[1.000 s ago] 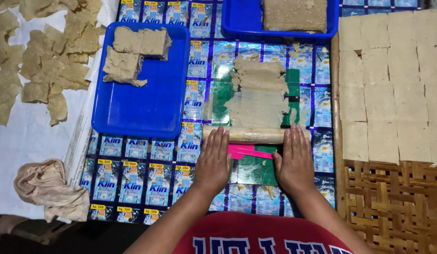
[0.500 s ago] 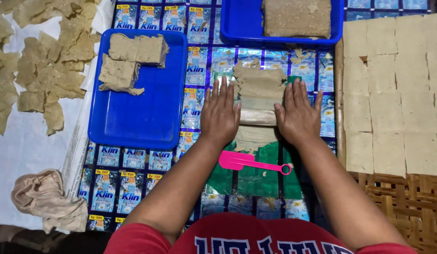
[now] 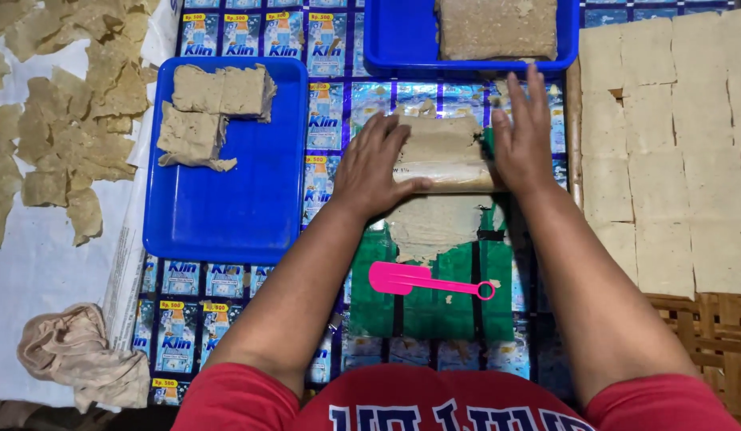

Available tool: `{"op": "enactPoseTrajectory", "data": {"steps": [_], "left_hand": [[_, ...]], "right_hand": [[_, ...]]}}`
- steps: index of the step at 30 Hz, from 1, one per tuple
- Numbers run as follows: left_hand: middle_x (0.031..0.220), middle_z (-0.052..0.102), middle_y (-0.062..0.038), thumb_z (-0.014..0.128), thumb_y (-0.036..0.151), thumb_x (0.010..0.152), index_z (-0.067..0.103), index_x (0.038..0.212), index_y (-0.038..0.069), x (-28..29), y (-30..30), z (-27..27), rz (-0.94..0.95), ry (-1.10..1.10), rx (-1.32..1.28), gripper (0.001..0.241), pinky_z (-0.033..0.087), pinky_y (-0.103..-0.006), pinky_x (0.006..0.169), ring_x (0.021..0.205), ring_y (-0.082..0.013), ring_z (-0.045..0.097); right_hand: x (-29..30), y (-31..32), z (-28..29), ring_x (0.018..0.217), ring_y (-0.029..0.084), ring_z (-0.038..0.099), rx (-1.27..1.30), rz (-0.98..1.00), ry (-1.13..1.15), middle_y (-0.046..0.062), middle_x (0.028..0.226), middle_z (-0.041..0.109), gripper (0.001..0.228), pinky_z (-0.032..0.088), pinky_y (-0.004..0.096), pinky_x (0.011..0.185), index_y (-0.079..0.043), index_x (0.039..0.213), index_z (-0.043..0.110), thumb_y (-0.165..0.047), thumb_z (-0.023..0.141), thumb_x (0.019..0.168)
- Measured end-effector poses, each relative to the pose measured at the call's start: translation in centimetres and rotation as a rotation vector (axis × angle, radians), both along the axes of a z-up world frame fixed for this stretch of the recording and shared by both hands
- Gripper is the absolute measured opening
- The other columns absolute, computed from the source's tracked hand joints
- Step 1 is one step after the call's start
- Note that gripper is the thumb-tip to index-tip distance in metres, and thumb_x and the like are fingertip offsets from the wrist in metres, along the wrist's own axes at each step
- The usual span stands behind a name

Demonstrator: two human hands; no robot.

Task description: Rolling out a paste-like dough and cutting it into rectangular pieces using a small scraper tool.

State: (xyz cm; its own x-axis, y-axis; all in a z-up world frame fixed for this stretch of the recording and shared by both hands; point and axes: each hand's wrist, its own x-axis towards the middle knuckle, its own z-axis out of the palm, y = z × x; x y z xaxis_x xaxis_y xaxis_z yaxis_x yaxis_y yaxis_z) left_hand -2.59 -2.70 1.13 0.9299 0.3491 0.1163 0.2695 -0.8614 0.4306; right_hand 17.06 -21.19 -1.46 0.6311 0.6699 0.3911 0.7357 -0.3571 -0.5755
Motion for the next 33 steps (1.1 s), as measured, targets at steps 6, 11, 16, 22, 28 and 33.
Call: {"op": "enactPoseTrajectory", "data": {"steps": [6,11,16,22,28,33], "left_hand": [[0.111,0.062,-0.002,0.084,0.051,0.074,0.06,0.125,0.02,-4.3,0.7,-3.1,-0.202,-0.119,0.116,0.064,0.046,-0.0407,0.095,0.112,-0.0242,0.06],[0.105,0.064,-0.005,0.082,0.051,0.081,0.065,0.124,0.018,-8.0,-2.1,-3.1,0.237,-0.088,-0.122,0.057,0.05,-0.045,0.089,0.103,-0.0305,0.064],[0.102,0.072,-0.018,0.078,0.032,0.091,0.049,0.138,0.007,-10.2,-5.0,-0.4,0.592,-0.226,-0.528,0.061,0.054,-0.0484,0.083,0.094,-0.0399,0.071],[0.114,0.061,-0.034,0.069,0.022,0.095,0.034,0.148,-0.002,-11.8,-6.9,-2.3,0.613,-0.346,-0.512,0.068,0.05,-0.0588,0.093,0.11,-0.0547,0.06],[0.164,0.014,-0.033,0.065,0.008,0.092,0.044,0.153,0.009,-13.6,-9.3,2.2,0.25,-0.264,-0.512,0.065,0.032,-0.0653,0.117,0.149,-0.0557,0.02],[0.166,0.016,-0.027,0.069,0.011,0.091,0.054,0.147,0.02,-13.8,-9.4,-1.0,0.211,-0.302,-0.279,0.059,0.038,-0.0607,0.114,0.149,-0.0508,0.025]], "right_hand": [[-12.0,-6.1,-0.2,0.094,0.03,0.061,-0.071,0.11,-0.129,0.003,0.092,0.055,0.012,0.049,0.043,0.085,-0.014,0.1,0.067,-0.025,0.064,0.103],[-19.5,-9.4,-0.9,0.104,0.023,0.062,-0.392,0.345,-0.052,-0.003,0.103,0.06,0.026,0.051,0.04,0.08,-0.022,0.105,0.063,-0.043,0.068,0.092],[-22.5,-11.7,-0.4,0.099,0.031,0.064,-0.562,0.321,-0.067,0.006,0.097,0.061,0.033,0.056,0.045,0.072,-0.016,0.118,0.056,-0.029,0.064,0.089],[-23.6,-14.9,-2.3,0.078,0.043,0.072,-0.746,0.12,0.142,0.014,0.08,0.066,0.029,0.058,0.057,0.068,-0.016,0.119,0.051,-0.033,0.047,0.096],[-21.4,-14.1,-0.3,0.079,0.05,0.073,-0.802,-0.25,0.375,0.021,0.075,0.073,0.035,0.057,0.06,0.072,-0.014,0.118,0.045,-0.043,0.031,0.105],[-21.4,-12.8,-0.4,0.083,0.052,0.073,-0.742,-0.289,0.398,0.027,0.08,0.074,0.037,0.056,0.062,0.075,-0.009,0.125,0.045,-0.039,0.034,0.106]]}}
